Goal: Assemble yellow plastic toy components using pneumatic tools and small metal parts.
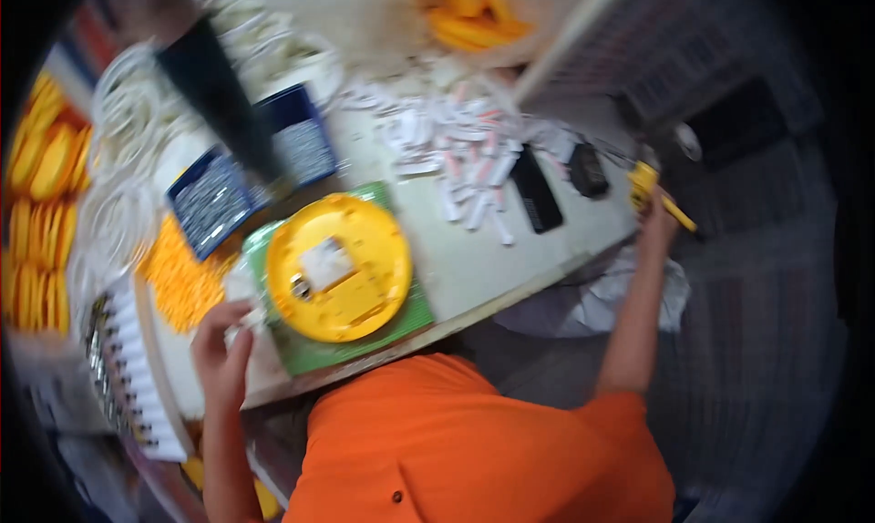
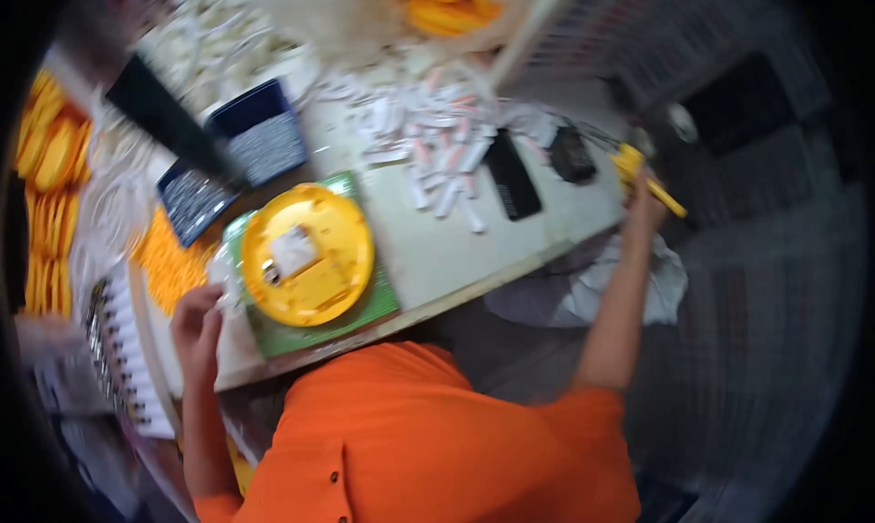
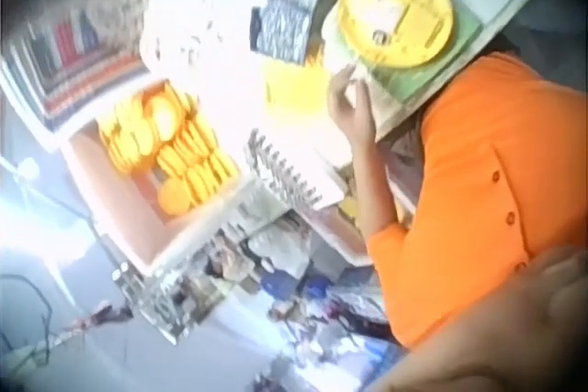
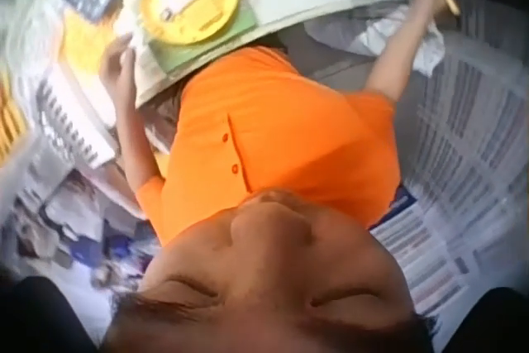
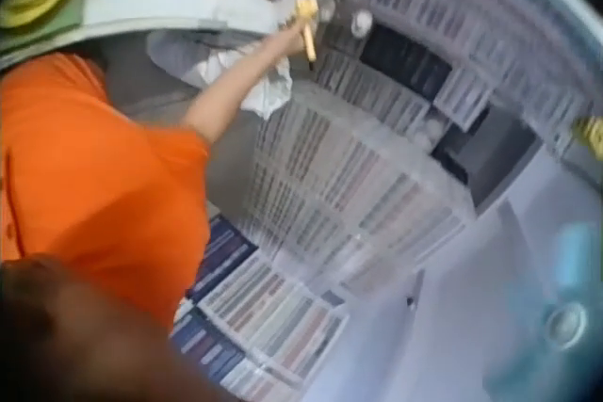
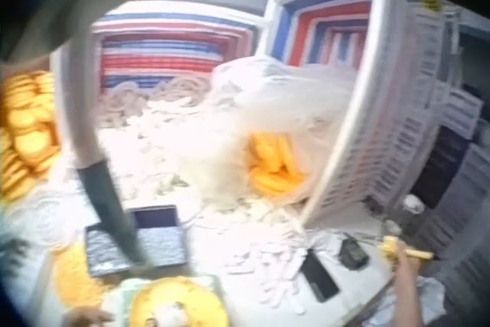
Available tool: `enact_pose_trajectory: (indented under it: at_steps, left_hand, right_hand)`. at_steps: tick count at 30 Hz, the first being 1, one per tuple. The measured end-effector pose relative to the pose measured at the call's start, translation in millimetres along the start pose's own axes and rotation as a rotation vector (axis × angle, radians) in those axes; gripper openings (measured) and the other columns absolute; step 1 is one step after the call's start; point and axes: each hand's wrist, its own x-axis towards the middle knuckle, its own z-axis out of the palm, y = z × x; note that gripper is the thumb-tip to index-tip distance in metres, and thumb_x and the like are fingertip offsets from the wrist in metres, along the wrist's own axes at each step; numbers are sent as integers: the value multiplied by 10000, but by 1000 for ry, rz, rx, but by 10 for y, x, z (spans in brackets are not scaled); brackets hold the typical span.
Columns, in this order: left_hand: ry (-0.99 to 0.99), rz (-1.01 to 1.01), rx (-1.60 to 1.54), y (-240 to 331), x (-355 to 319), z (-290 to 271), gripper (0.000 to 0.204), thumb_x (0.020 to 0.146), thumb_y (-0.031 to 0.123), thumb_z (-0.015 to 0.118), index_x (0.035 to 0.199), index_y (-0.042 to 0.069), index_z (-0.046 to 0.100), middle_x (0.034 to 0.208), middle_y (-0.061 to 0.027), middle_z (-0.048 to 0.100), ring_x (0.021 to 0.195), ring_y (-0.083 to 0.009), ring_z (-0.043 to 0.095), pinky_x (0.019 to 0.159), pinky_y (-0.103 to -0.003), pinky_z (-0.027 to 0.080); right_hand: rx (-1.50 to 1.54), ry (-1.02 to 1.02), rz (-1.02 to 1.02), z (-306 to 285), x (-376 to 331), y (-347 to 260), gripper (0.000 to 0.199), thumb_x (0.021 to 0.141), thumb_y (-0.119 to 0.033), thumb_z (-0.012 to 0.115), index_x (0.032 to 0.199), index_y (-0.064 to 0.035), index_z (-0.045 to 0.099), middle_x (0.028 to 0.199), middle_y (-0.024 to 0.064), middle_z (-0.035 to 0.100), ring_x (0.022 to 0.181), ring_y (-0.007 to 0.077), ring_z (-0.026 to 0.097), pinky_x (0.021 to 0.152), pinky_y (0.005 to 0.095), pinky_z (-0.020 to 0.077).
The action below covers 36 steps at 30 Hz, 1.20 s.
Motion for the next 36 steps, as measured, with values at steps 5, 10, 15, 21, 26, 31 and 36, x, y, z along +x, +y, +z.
enact_pose_trajectory:
  at_steps: [5, 10, 15, 21, 26, 31, 36]
  left_hand:
    - [-105, -130, -232, 245, 130, 443, 76, 916, 33, 707, 966, 7, 656, 985, -73, 740, 912, -147, 686, 841, -278, 520]
    - [-263, 369, 530, 361, 105, 528, 103, 856, 118, 759, 925, 93, 687, 882, -46, 682, 854, -220, 666, 972, -435, 450]
    - [-294, 580, 672, 149, -60, 638, 134, 838, 158, 748, 926, 145, 649, 914, 12, 652, 921, -193, 646, 1033, -468, 386]
    - [-193, 520, 701, -27, -147, 527, 115, 840, 116, 729, 895, 157, 636, 894, 22, 654, 879, -177, 642, 1074, -487, 335]
    - [-164, 363, 550, 108, -89, 390, 107, 828, 105, 738, 876, 156, 658, 876, 18, 660, 875, -187, 646, 1067, -482, 332]
    - [41, 318, 584, 124, -78, 585, 90, 832, 126, 733, 898, 152, 677, 819, 8, 630, 828, -199, 636, 1030, -471, 348]
    - [186, 288, 759, 88, -128, 728, 109, 805, 110, 742, 892, 133, 680, 927, -4, 640, 943, -217, 611, 1070, -503, 304]
  right_hand:
    - [-306, 166, -413, -362, -371, -318, 253, 1002, -206, 658, 1156, -8, 625, 959, 91, 669, 807, 135, 629, 695, 279, 535]
    - [76, -175, -437, 386, -1536, -752, 314, 991, -165, 595, 1270, -28, 550, 937, 53, 602, 704, 81, 534, 607, 216, 447]
    - [172, -767, -340, 896, -2613, -783, 391, 914, -152, 642, 1267, -29, 527, 798, 15, 522, 629, 82, 511, 554, 219, 459]
    - [217, -986, -222, 1024, -2926, -792, 414, 896, -97, 707, 1249, 17, 525, 809, 45, 595, 672, 88, 557, 621, 227, 474]
    - [205, -1060, -262, 1051, -3007, -774, 434, 918, -172, 695, 1259, 21, 507, 789, 53, 597, 654, 109, 587, 607, 238, 502]
    - [231, -1032, -242, 1103, -3167, -807, 359, 870, -49, 724, 1176, 11, 545, 850, 51, 615, 701, 90, 553, 638, 240, 475]
    - [161, -1159, -587, 1241, -3164, -863, 377, 837, -56, 750, 1148, 8, 547, 808, 93, 632, 606, 161, 572, 566, 287, 485]
